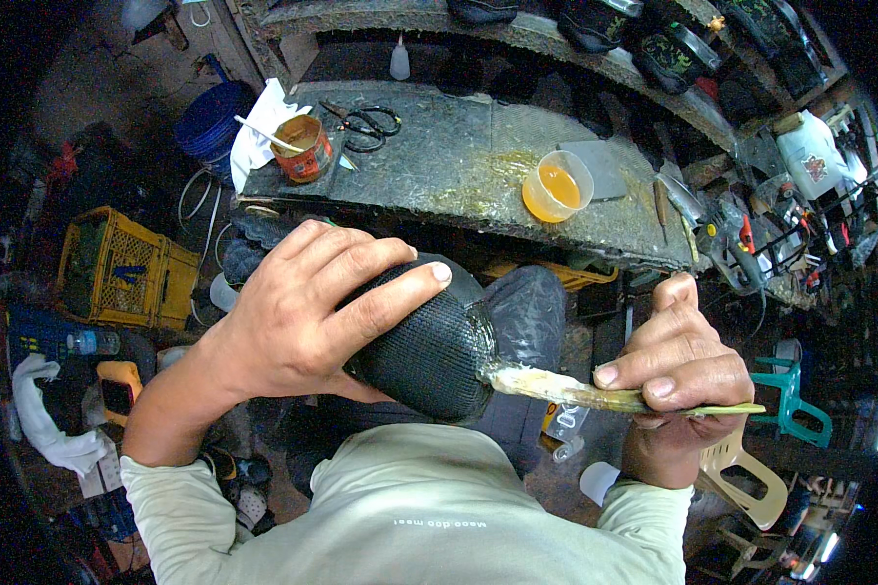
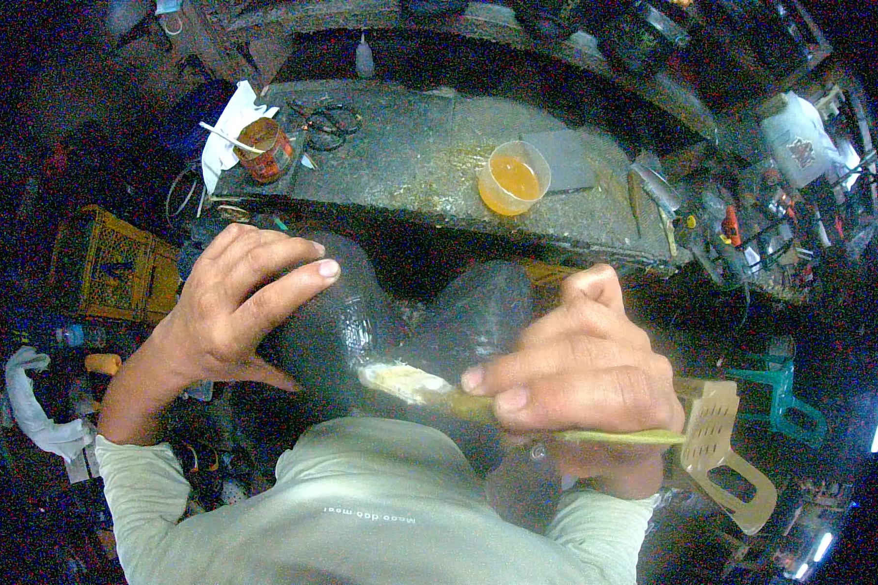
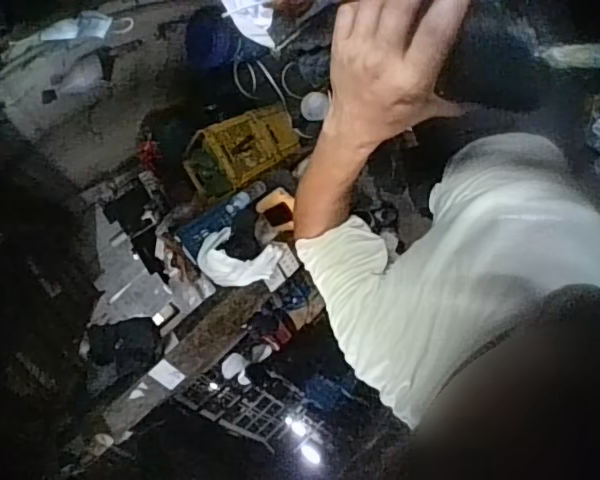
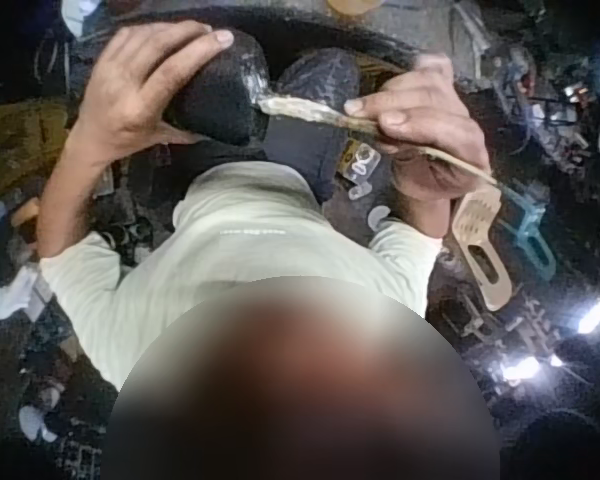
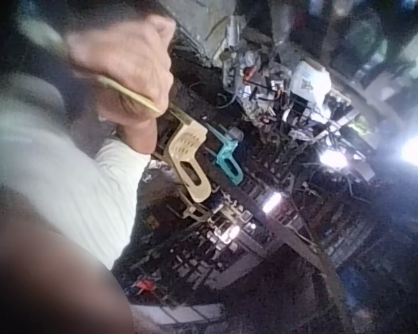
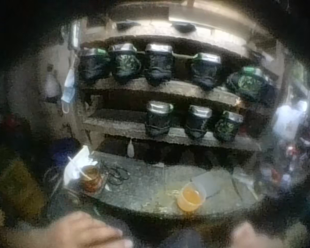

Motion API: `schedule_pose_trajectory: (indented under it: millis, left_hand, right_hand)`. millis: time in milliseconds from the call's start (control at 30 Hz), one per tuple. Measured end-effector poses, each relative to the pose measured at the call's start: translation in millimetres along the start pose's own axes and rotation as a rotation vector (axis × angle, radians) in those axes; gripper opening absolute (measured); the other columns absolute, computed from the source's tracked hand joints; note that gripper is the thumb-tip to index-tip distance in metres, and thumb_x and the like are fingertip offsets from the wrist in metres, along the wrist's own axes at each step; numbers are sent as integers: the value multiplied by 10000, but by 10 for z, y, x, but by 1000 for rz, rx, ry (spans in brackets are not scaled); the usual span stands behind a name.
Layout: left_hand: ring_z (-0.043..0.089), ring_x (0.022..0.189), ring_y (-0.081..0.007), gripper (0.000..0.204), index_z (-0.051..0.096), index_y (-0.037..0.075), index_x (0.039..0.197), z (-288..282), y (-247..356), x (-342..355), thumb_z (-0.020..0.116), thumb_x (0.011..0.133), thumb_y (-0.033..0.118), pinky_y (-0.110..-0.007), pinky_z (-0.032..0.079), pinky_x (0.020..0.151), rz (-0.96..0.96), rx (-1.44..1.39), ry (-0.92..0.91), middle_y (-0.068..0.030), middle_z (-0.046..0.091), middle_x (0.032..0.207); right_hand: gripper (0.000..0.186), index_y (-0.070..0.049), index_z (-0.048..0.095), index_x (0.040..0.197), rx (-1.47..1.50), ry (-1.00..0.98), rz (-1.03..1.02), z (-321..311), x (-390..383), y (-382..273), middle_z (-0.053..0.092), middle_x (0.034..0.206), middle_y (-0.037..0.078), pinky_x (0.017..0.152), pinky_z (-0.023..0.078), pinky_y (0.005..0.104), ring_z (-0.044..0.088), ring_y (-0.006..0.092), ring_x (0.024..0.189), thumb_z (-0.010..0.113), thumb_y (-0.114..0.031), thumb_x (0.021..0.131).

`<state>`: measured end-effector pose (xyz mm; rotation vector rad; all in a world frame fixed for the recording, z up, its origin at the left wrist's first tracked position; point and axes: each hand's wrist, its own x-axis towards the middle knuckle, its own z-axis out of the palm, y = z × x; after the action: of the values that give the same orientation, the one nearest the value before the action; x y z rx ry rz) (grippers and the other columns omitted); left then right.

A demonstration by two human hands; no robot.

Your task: The person holds a black sneaker and applies a yellowish liquid with a brush to the sole and side panels. The person rotates the shoe to reach different areas and repeatedly dips the brush into a small container on the workbench.

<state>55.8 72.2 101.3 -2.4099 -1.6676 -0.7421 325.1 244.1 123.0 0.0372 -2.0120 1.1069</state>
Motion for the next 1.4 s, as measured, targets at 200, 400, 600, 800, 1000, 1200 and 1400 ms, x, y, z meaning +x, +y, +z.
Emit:
schedule_pose_trajectory:
  millis: [200,400,600,800,1000,1200,1400]
  left_hand:
    - [648,959,-321,1027,559,67,1418,-19,45,33,914,544,471,-428,498,811,-62,-56,-11,-144,639,1171]
    - [647,961,-325,1065,547,43,1421,-48,67,53,921,534,499,-420,498,811,-93,-93,-43,-148,637,1171]
    - [651,1051,-348,1080,544,25,1415,-76,77,54,922,533,521,-441,509,884,-117,-164,-82,-161,633,1202]
    - [647,1105,-354,1116,527,27,1426,-89,43,52,930,517,534,-449,509,935,-127,-255,-162,-167,636,1235]
    - [648,1118,-353,1109,525,23,1425,-107,40,51,941,525,519,-451,508,946,-122,-272,-194,-165,640,1247]
    - [649,1111,-350,1101,528,22,1420,-102,41,65,945,522,502,-448,507,945,-114,-297,-207,-164,643,1240]
    - [649,1114,-355,1102,530,21,1417,-113,40,58,950,515,496,-452,505,957,-114,-301,-214,-167,642,1231]
  right_hand:
    - [159,-145,705,907,-34,-23,-90,-32,-45,26,793,906,104,776,369,386,636,167,699,681,-295,954]
    - [132,-110,734,967,-72,-177,-224,-183,-18,78,793,974,115,746,334,394,635,168,732,699,-230,925]
    - [93,-112,744,928,-105,-213,-260,-222,-11,79,792,992,116,744,329,388,633,158,745,712,-191,889]
    - [101,-143,751,933,-171,-273,-283,-274,62,64,792,1004,94,754,332,397,630,163,775,714,-219,877]
    - [129,-186,747,989,-147,-295,-288,-350,157,37,784,1047,58,777,344,411,615,177,831,719,-245,877]
    - [88,-232,647,879,-219,-222,-287,-190,189,10,764,864,-3,761,356,383,567,160,747,694,-295,918]
    - [171,-258,628,780,-228,-217,-231,-133,238,-19,767,803,-27,754,370,364,567,148,731,699,-308,926]
